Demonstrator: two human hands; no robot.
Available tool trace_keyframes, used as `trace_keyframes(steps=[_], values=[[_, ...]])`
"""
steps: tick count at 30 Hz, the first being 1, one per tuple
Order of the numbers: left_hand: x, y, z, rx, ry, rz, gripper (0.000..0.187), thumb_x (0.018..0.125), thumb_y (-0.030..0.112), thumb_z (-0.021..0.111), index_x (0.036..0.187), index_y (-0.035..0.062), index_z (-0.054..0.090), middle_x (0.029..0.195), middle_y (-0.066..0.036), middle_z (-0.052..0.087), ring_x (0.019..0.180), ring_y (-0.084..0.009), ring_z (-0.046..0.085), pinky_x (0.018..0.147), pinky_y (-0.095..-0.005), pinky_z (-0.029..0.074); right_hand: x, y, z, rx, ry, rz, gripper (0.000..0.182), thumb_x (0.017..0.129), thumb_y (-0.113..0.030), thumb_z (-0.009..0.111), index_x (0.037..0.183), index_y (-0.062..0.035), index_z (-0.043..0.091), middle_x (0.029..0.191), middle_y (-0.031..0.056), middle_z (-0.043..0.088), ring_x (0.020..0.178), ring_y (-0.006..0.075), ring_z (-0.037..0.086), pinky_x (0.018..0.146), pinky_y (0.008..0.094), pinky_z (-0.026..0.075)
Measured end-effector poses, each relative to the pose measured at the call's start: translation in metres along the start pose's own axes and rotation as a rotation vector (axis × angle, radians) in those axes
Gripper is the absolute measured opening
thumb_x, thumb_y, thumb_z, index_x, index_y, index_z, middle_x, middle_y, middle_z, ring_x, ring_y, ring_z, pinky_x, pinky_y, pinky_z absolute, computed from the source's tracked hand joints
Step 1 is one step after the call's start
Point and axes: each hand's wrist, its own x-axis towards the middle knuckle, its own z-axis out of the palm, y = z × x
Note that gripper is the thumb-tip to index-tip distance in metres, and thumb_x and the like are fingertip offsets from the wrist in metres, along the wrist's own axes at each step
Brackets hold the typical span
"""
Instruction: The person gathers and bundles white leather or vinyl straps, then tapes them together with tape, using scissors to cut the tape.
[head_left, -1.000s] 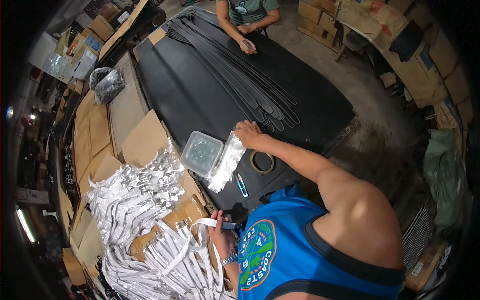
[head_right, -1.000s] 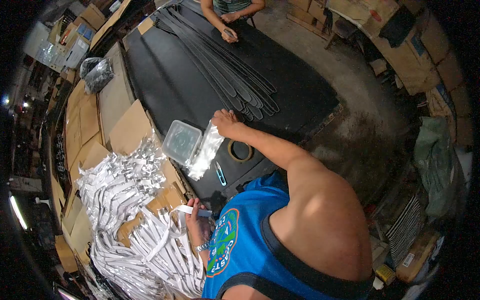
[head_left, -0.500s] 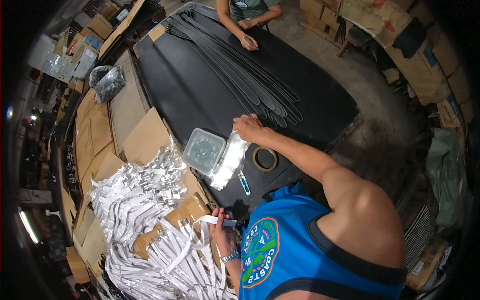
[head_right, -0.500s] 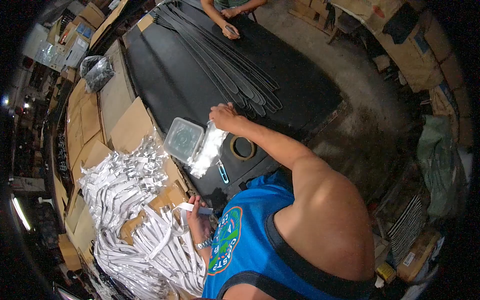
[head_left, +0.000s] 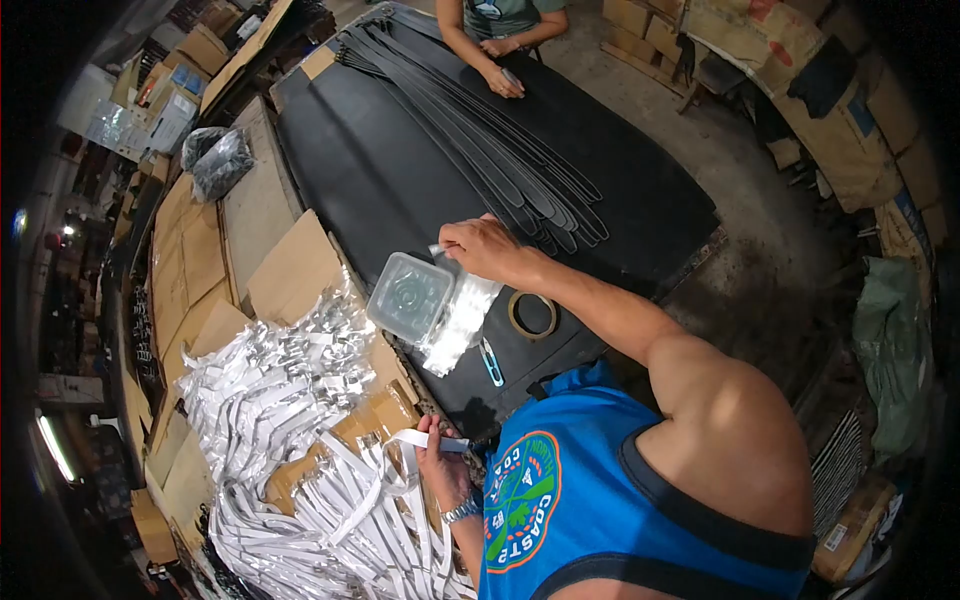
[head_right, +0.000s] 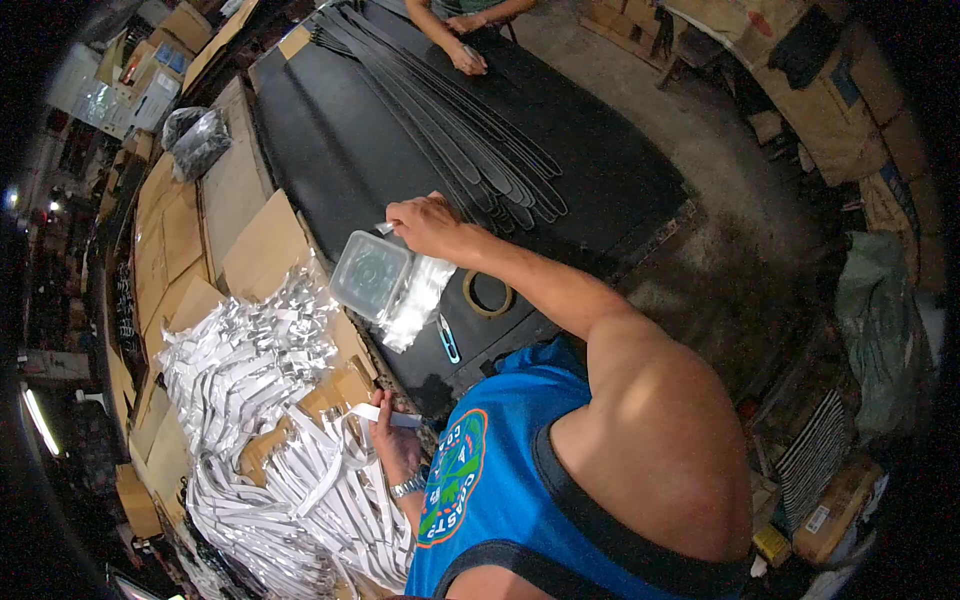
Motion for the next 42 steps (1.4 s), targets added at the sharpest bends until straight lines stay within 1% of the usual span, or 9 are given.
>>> trace_keyframes(steps=[3, 7, 11, 15, 19, 26, 30, 33, 42], values=[[-0.009, 0.007, 0.010, -0.003, -0.009, 0.055, 0.035, 0.091, 0.008, 0.064, 0.125, 0.0047, 0.055, 0.116, -0.006, 0.064, 0.092, -0.0139, 0.061, 0.079, -0.0265, 0.051, -0.003, -0.017, 0.005, -0.004, 0.074, -0.109, 0.008, 0.085, -0.016, 0.061, 0.086, -0.0083, 0.061, 0.082, 0.0070, 0.066, 0.083, 0.0290, 0.065, 0.077, 0.0441, 0.044], [-0.010, 0.009, 0.014, 0.079, -0.022, 0.143, 0.041, 0.091, 0.007, 0.063, 0.131, 0.0028, 0.052, 0.122, -0.007, 0.062, 0.095, -0.0133, 0.060, 0.081, -0.0267, 0.050, -0.036, -0.048, 0.037, -0.128, -0.161, -0.330, 0.007, 0.082, -0.018, 0.061, 0.081, -0.0105, 0.062, 0.077, 0.0086, 0.064, 0.080, 0.0306, 0.065, 0.067, 0.0458, 0.048], [-0.011, 0.011, 0.027, 0.125, -0.036, 0.227, 0.043, 0.092, 0.006, 0.062, 0.133, 0.0009, 0.050, 0.126, -0.008, 0.059, 0.097, -0.0129, 0.059, 0.083, -0.0276, 0.049, -0.082, -0.094, 0.055, 0.087, -0.561, -0.280, 0.012, 0.082, -0.020, 0.061, 0.086, -0.0103, 0.067, 0.079, 0.0118, 0.067, 0.080, 0.0329, 0.066, 0.075, 0.0487, 0.047], [-0.014, 0.017, 0.029, 0.162, -0.160, 0.206, 0.041, 0.092, 0.006, 0.062, 0.131, 0.0003, 0.051, 0.120, -0.007, 0.061, 0.096, -0.0133, 0.059, 0.083, -0.0278, 0.048, -0.107, -0.115, 0.076, 0.429, -0.574, -0.248, 0.013, 0.082, -0.018, 0.060, 0.088, -0.0087, 0.066, 0.081, 0.0112, 0.070, 0.080, 0.0341, 0.068, 0.073, 0.0485, 0.048], [-0.006, 0.015, 0.017, 0.218, -0.144, 0.161, 0.037, 0.090, 0.007, 0.065, 0.125, -0.0012, 0.055, 0.112, -0.007, 0.064, 0.095, -0.0128, 0.060, 0.081, -0.0261, 0.048, -0.100, -0.120, 0.075, 0.250, -0.574, -0.319, 0.012, 0.081, -0.017, 0.061, 0.088, -0.0079, 0.062, 0.079, 0.0093, 0.070, 0.078, 0.0326, 0.068, 0.071, 0.0450, 0.049], [0.010, 0.016, 0.022, 0.423, -0.087, 0.257, 0.022, 0.088, 0.009, 0.069, 0.107, 0.0001, 0.062, 0.096, -0.004, 0.066, 0.081, -0.0120, 0.060, 0.072, -0.0248, 0.047, -0.094, -0.116, 0.072, 0.502, -0.529, -0.169, 0.024, 0.082, -0.027, 0.062, 0.096, -0.0071, 0.062, 0.083, 0.0108, 0.068, 0.085, 0.0311, 0.066, 0.074, 0.0445, 0.049], [0.019, 0.013, 0.019, 0.165, 0.005, 0.256, 0.016, 0.090, 0.009, 0.068, 0.102, 0.0016, 0.062, 0.090, -0.007, 0.066, 0.073, -0.0150, 0.061, 0.067, -0.0277, 0.050, -0.098, -0.066, 0.093, 0.319, -0.535, -0.037, 0.035, 0.086, -0.036, 0.059, 0.103, -0.0061, 0.064, 0.092, 0.0199, 0.067, 0.091, 0.0373, 0.065, 0.079, 0.0472, 0.050], [0.014, 0.019, 0.018, 0.160, 0.012, 0.304, 0.016, 0.092, 0.013, 0.065, 0.103, 0.0017, 0.060, 0.091, -0.005, 0.065, 0.077, -0.0128, 0.061, 0.066, -0.0259, 0.049, -0.097, -0.014, 0.115, -0.053, -0.739, 0.054, 0.034, 0.085, -0.033, 0.061, 0.103, -0.0051, 0.065, 0.108, 0.0196, 0.065, 0.105, 0.0369, 0.061, 0.089, 0.0481, 0.047], [-0.023, 0.074, 0.010, -0.193, -0.021, 0.281, 0.013, 0.094, 0.018, 0.063, 0.102, 0.0098, 0.058, 0.094, -0.002, 0.063, 0.076, -0.0096, 0.058, 0.066, -0.0237, 0.049, -0.094, 0.042, 0.136, -0.302, -0.613, -0.037, 0.024, 0.081, -0.026, 0.064, 0.096, -0.0074, 0.068, 0.100, 0.0143, 0.062, 0.100, 0.0346, 0.061, 0.088, 0.0516, 0.047]])
